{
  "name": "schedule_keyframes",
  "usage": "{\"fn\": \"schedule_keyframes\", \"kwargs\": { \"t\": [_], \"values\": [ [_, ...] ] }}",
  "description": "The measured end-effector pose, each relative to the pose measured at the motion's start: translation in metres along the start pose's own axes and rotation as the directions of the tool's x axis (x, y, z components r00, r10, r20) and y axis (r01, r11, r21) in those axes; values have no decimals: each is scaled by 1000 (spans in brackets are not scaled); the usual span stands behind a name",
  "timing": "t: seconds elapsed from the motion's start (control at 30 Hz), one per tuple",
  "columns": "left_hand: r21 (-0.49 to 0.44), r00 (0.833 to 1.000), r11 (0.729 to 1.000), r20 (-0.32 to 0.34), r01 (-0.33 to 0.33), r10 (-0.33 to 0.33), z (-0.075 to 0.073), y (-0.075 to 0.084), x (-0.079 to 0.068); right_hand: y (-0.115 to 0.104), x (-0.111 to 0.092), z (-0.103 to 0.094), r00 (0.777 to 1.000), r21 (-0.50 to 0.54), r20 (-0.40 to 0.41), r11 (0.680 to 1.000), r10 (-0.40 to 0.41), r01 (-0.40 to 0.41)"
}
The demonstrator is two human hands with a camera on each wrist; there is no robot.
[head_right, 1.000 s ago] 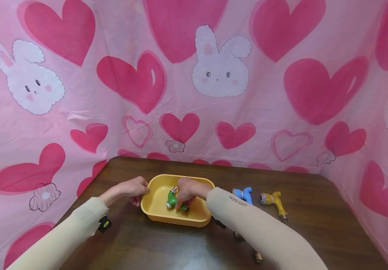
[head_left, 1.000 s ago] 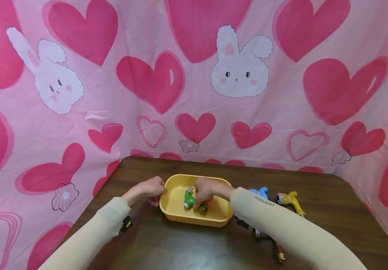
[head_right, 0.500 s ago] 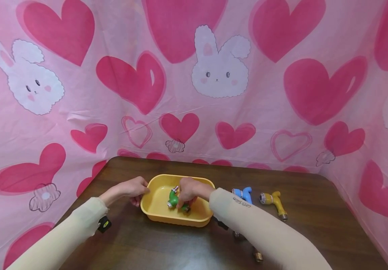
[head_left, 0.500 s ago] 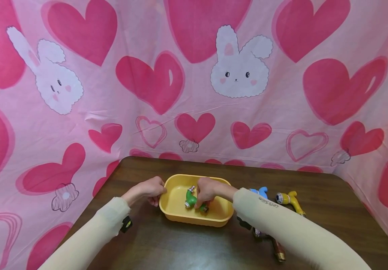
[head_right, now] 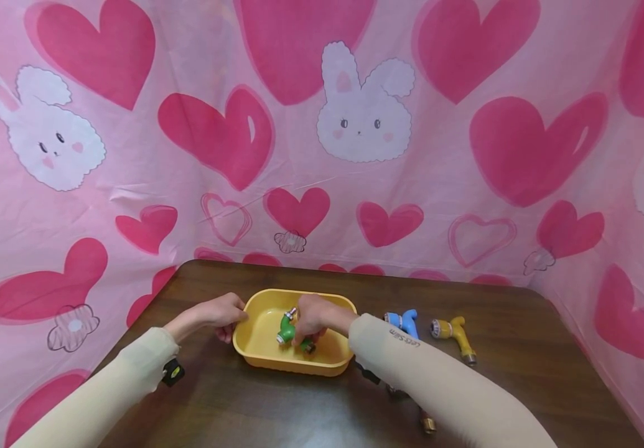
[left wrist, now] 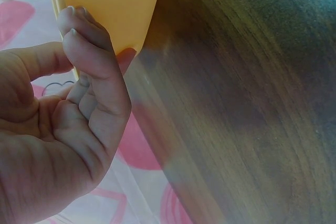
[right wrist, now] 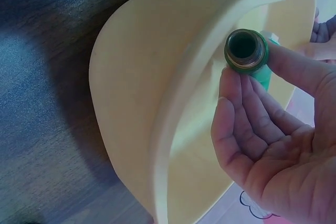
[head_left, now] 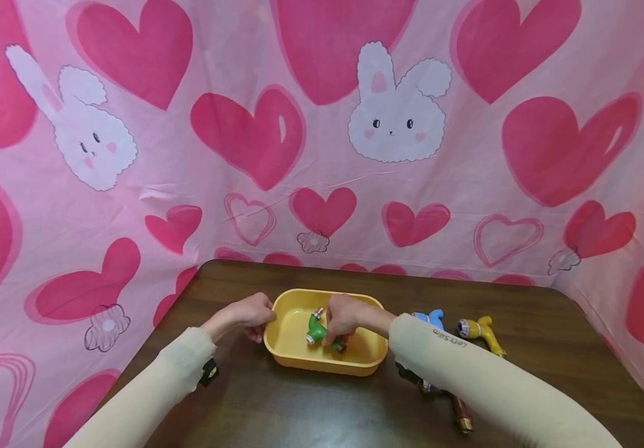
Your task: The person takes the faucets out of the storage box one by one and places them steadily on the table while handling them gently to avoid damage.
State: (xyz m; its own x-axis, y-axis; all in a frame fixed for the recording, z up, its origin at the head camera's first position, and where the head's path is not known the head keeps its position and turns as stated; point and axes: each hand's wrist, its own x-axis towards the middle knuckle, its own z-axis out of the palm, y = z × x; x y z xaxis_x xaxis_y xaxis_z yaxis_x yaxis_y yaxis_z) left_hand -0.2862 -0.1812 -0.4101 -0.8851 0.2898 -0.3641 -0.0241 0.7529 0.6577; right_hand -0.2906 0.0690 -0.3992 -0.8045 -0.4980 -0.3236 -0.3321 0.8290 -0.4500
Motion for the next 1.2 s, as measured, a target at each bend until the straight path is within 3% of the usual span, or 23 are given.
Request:
{"fn": "schedule_keyframes", "kwargs": {
  "t": [1.2],
  "values": [
    [5,1000,1000,-14,16,-16,2,2,-2,2,-20,-10,998,39,-53,999,17,-15]
  ]
}}
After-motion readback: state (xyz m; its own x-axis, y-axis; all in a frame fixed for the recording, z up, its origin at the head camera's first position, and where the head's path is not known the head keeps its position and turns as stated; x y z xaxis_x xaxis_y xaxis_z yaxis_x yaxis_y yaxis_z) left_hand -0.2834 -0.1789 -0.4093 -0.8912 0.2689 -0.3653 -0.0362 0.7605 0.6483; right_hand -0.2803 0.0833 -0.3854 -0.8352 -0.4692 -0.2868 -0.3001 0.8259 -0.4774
